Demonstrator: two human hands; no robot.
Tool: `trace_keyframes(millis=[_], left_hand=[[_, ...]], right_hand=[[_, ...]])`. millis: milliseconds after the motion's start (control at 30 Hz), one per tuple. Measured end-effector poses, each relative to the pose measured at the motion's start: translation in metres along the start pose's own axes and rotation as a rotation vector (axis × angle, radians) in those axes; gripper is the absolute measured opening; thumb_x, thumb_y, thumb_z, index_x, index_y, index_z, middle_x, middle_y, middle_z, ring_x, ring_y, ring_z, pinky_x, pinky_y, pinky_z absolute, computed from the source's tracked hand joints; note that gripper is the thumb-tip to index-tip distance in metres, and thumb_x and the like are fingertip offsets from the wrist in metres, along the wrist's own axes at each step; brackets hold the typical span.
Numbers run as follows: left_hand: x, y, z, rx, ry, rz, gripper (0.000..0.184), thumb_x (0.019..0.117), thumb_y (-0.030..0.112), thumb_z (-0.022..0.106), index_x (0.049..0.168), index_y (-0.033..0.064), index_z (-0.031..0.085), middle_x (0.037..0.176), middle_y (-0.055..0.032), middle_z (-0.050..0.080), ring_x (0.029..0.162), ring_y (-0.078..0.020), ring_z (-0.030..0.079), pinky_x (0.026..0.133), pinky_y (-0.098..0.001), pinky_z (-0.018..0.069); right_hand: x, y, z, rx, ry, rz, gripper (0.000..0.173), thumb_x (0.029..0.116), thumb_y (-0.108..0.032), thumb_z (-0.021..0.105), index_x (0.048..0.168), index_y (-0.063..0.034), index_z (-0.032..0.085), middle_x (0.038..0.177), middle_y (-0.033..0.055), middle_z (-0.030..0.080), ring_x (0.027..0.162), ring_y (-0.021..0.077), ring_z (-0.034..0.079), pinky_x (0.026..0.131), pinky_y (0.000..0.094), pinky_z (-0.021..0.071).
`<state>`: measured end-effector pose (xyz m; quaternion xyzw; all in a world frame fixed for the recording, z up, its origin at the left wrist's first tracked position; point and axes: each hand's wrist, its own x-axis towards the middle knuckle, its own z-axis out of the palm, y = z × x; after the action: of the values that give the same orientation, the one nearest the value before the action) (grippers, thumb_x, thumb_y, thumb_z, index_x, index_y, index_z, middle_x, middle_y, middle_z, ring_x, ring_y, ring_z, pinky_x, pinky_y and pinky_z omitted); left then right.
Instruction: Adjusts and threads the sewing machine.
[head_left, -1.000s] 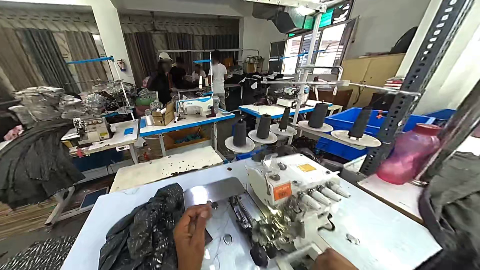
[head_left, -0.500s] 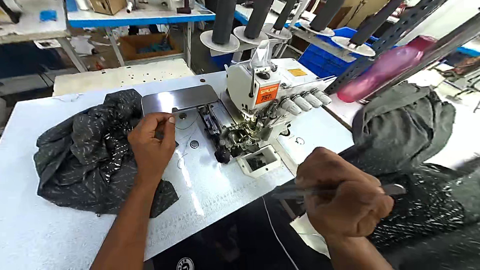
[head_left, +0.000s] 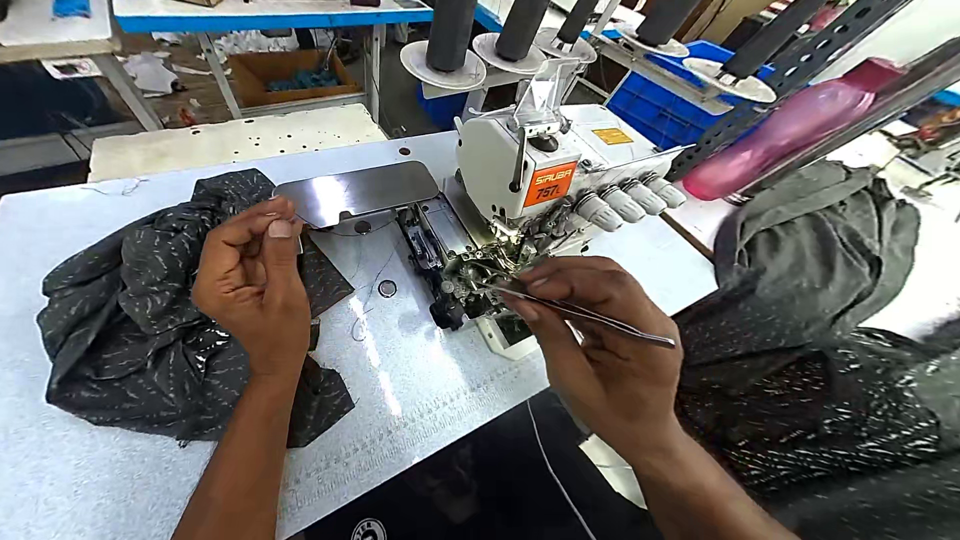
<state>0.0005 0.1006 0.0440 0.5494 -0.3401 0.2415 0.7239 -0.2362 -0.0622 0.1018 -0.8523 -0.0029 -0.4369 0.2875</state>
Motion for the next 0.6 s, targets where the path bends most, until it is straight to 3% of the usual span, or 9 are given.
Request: trace_keyframes(millis=[167,367,600], left_hand=[[0.002,-0.003,-0.002,-0.053,-0.005,0.001,0.010,0.1024,0.005,0.057,0.110,0.0045,0.063,0.122,-0.0091,0.070,0.112,-0.0274,0.071,0.094,-0.0456,0.0620],[0.002,-0.002,-0.001,-0.086,0.014,0.028,0.009,0.1033,0.006,0.056,0.109,0.0059,0.063,0.121,-0.0090,0.071,0.111,-0.0285,0.071,0.094,-0.0464,0.0623],[0.007,-0.006,-0.008,-0.102,0.063,-0.011,0.010,0.1040,0.006,0.054,0.110,0.0048,0.062,0.122,-0.0098,0.071,0.111,-0.0282,0.071,0.093,-0.0460,0.0620]], right_hand=[[0.011,0.005,0.012,-0.138,0.022,-0.057,0.011,0.0916,-0.002,0.070,0.103,-0.0028,0.069,0.110,0.0079,0.071,0.102,0.0147,0.071,0.086,0.0284,0.0629],[0.032,0.016,0.037,-0.259,-0.071,-0.083,0.011,0.0948,-0.004,0.069,0.105,-0.0024,0.073,0.100,0.0070,0.074,0.087,0.0095,0.071,0.074,0.0228,0.0600],[0.046,0.022,0.055,-0.310,-0.029,-0.056,0.013,0.0970,-0.006,0.068,0.109,-0.0014,0.071,0.101,0.0080,0.072,0.086,0.0097,0.071,0.074,0.0231,0.0609]])
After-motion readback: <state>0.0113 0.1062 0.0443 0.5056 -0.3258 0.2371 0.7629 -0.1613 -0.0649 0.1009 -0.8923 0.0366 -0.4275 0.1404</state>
